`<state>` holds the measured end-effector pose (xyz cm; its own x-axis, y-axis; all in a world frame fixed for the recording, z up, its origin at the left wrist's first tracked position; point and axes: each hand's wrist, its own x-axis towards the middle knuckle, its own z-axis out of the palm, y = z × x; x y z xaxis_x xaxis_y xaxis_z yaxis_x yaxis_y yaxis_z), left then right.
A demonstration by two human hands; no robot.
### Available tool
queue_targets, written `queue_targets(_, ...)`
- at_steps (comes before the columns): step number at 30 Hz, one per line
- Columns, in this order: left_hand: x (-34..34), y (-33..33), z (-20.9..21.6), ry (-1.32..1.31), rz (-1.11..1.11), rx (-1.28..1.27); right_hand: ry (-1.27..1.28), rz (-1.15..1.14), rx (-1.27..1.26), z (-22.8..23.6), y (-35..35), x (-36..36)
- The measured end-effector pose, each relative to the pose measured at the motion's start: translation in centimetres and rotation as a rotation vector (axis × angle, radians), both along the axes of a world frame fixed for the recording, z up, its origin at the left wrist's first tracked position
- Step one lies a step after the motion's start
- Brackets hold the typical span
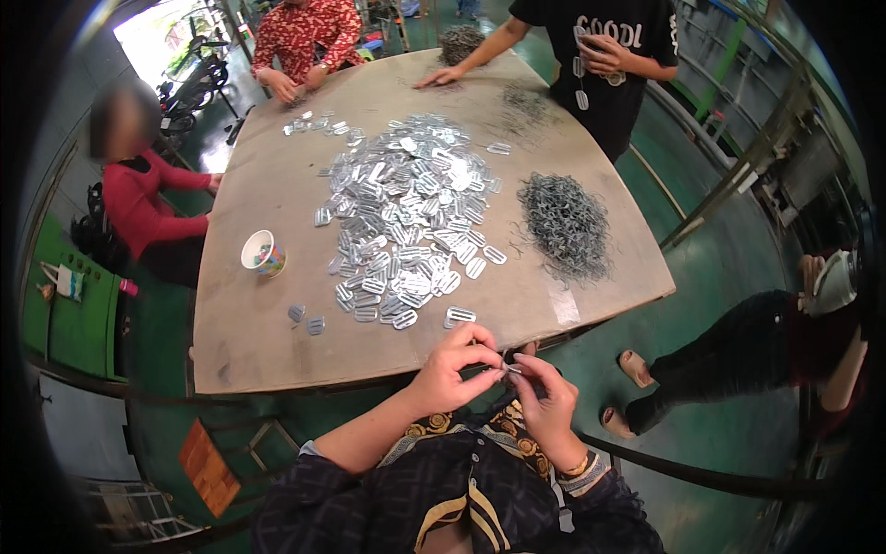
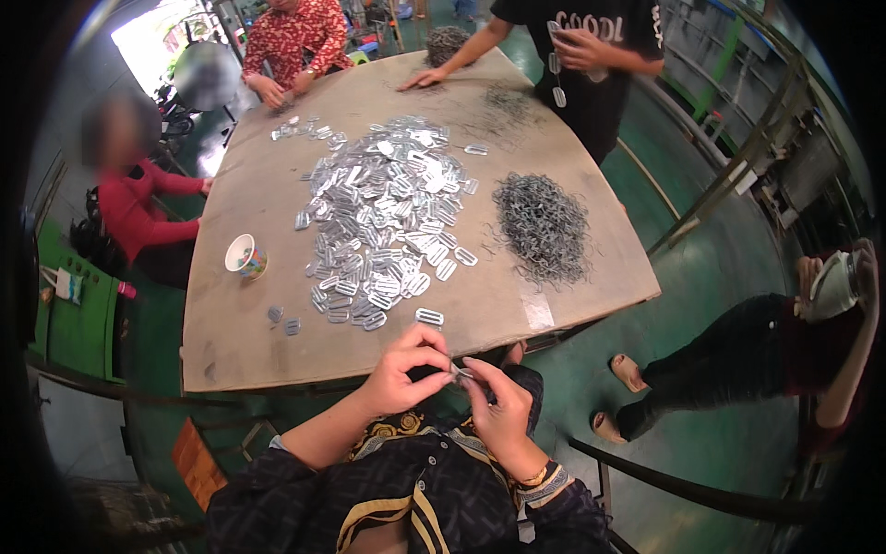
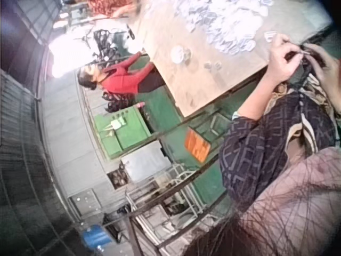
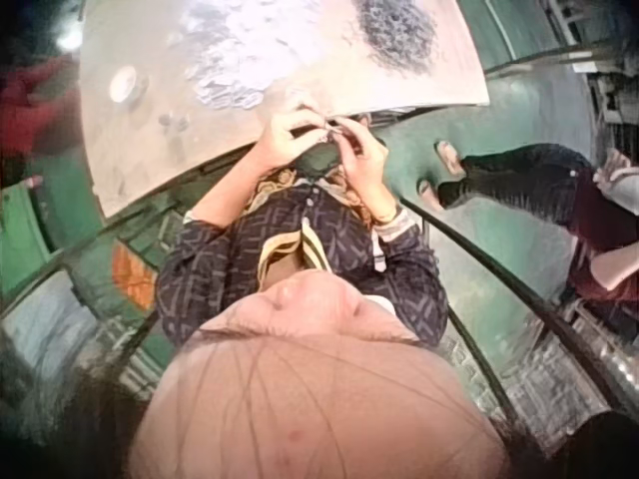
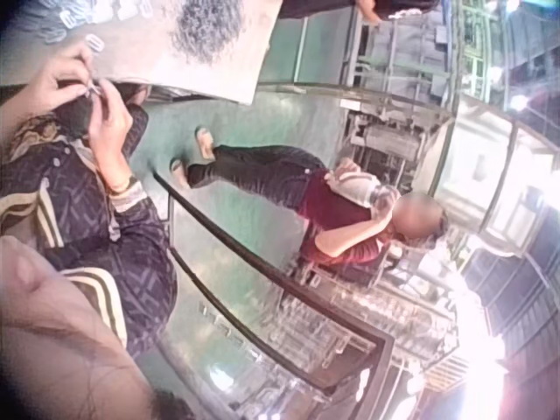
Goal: The person repeatedly picks up small metal clips and wire loops from a table, inserts the loops into the clips, and places the assembled units on a vertical rack. Other people at the table also handle the parts.
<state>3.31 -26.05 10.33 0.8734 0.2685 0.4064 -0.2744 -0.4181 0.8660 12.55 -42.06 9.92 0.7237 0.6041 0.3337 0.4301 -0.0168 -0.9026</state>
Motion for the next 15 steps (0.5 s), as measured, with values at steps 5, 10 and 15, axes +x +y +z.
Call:
queue_targets(5, -1.0, -1.1, -1.2, -0.113, 0.028, 0.004, -0.061, 0.059, 0.022, -0.3, 0.5, -0.5)
queue_targets(10, -2.7, -1.1, -1.3, -0.244, 0.041, 0.133, 0.144, 0.254, 0.123, -3.1, 0.7, 1.1)
queue_targets(15, -3.7, -1.1, -1.5, -0.287, 0.072, 0.187, 0.209, 0.145, -0.065, -7.8, 4.5, 3.9)
